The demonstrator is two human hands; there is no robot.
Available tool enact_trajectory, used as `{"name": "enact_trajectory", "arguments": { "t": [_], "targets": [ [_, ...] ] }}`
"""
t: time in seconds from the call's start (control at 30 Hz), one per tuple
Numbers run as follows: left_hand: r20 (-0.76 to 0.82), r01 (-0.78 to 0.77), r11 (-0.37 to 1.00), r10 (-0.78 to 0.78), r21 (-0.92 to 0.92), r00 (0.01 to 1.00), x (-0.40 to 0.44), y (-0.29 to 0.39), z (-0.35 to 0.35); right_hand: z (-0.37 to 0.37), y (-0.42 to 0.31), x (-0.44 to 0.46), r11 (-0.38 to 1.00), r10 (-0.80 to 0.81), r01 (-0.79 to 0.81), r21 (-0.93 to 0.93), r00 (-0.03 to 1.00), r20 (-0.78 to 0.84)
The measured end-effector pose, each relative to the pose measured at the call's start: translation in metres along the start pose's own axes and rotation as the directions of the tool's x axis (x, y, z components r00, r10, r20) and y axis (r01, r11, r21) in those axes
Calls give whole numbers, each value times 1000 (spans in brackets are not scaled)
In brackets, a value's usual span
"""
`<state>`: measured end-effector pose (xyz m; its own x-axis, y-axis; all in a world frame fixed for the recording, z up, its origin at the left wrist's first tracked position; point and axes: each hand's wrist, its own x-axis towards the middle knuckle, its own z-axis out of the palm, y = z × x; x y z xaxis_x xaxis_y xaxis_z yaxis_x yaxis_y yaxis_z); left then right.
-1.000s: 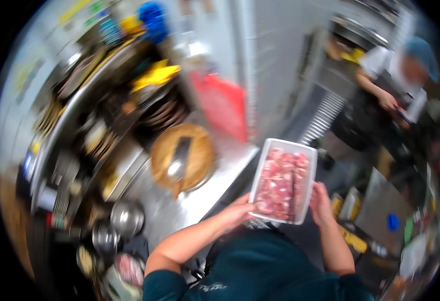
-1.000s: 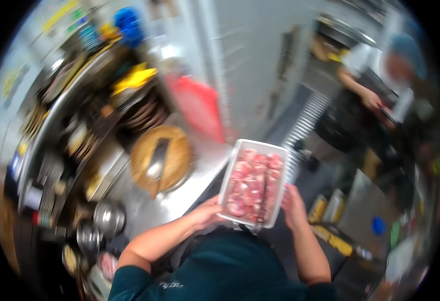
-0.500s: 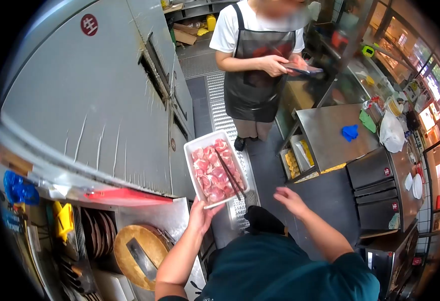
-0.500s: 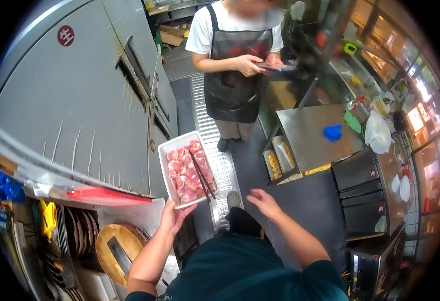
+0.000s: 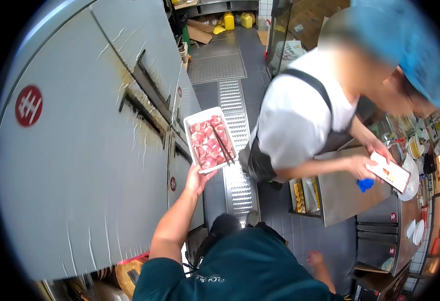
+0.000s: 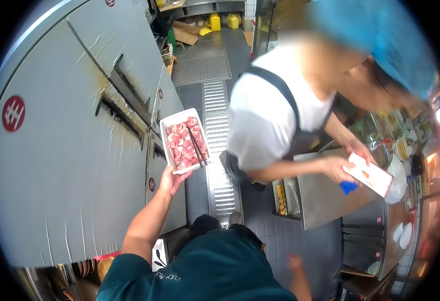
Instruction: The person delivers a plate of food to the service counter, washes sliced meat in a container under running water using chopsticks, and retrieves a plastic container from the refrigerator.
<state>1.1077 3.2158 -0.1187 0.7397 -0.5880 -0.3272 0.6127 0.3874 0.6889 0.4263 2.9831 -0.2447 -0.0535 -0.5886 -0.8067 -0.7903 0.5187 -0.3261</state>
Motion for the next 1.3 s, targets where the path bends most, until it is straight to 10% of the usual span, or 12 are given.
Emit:
{"name": "enact_trajectory", "arguments": {
  "t": [0.17,0.27,0.57,1.0,1.13,1.3],
  "targets": [
    [-52,91,996,-90,21,995,143,18,7,32,16,18,990,-110,84,113,963,246],
    [-94,134,990,-129,52,987,240,15,5,60,21,10,921,-187,286,-264,921,343],
    [0,194,977,-195,91,981,486,62,93,146,-271,31,999,-44,38,38,982,182],
    [56,139,989,-142,58,988,792,112,277,201,-610,190,956,-259,291,-39,899,354],
    [33,145,978,-151,150,988,899,164,297,188,-794,315,981,-192,192,11,975,111],
    [165,151,909,-229,389,959,1024,258,317,185,-1211,384,742,-671,671,-8,742,-5]
  ]
}}
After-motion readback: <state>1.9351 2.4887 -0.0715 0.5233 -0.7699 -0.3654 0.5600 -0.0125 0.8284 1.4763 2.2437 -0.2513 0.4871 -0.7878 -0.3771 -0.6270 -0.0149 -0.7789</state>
